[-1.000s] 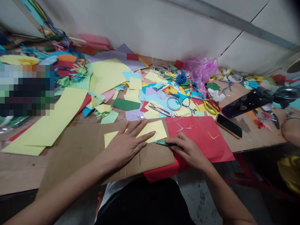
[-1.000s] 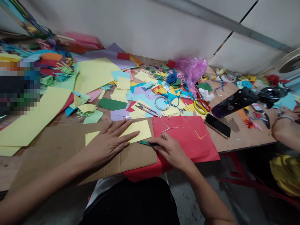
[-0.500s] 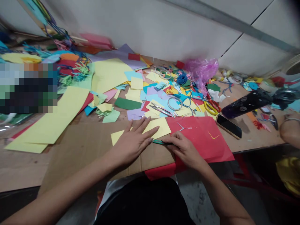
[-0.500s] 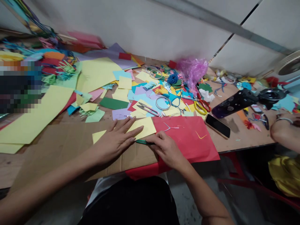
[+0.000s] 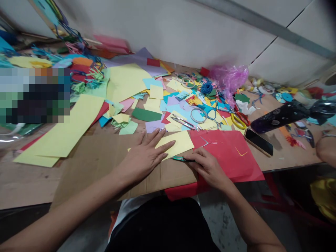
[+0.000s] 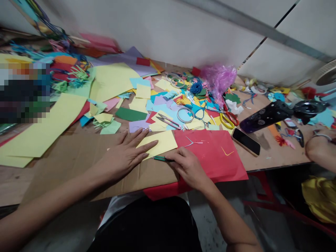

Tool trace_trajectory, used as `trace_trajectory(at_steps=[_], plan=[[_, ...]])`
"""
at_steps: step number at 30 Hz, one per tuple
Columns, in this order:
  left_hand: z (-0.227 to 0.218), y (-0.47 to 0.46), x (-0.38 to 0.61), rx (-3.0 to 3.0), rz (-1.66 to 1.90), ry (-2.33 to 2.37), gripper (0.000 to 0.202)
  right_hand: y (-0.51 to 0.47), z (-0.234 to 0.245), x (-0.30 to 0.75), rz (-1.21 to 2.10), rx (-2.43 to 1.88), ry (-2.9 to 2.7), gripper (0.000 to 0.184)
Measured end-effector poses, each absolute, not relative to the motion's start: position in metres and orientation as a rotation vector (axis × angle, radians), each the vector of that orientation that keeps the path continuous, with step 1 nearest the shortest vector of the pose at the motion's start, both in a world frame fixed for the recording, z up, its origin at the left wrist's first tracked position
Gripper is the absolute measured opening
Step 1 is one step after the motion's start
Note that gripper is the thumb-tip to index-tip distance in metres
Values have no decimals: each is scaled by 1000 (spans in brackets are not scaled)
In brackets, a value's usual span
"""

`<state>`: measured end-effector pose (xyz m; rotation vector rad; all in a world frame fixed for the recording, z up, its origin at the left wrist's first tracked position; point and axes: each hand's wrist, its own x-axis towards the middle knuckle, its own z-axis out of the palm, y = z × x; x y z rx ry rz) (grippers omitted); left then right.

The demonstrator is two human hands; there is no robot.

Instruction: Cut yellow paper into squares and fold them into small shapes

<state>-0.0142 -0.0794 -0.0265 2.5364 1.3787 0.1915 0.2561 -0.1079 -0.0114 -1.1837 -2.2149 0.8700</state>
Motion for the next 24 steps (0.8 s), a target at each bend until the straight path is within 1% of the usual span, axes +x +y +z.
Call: trace_trajectory(at_steps=[9,14,24], plan=[[-28,-80,1,2494,235,1473,48,-109,-17,246,777,-1128,-2286,27],[-23,-76,-15,2526,198,1391,48,-110,-15,248,761,-1156,-2281,26],[-31,-77,-28,2513,199,1452,50,-110,-14,247,744,-1114,-2297,27]])
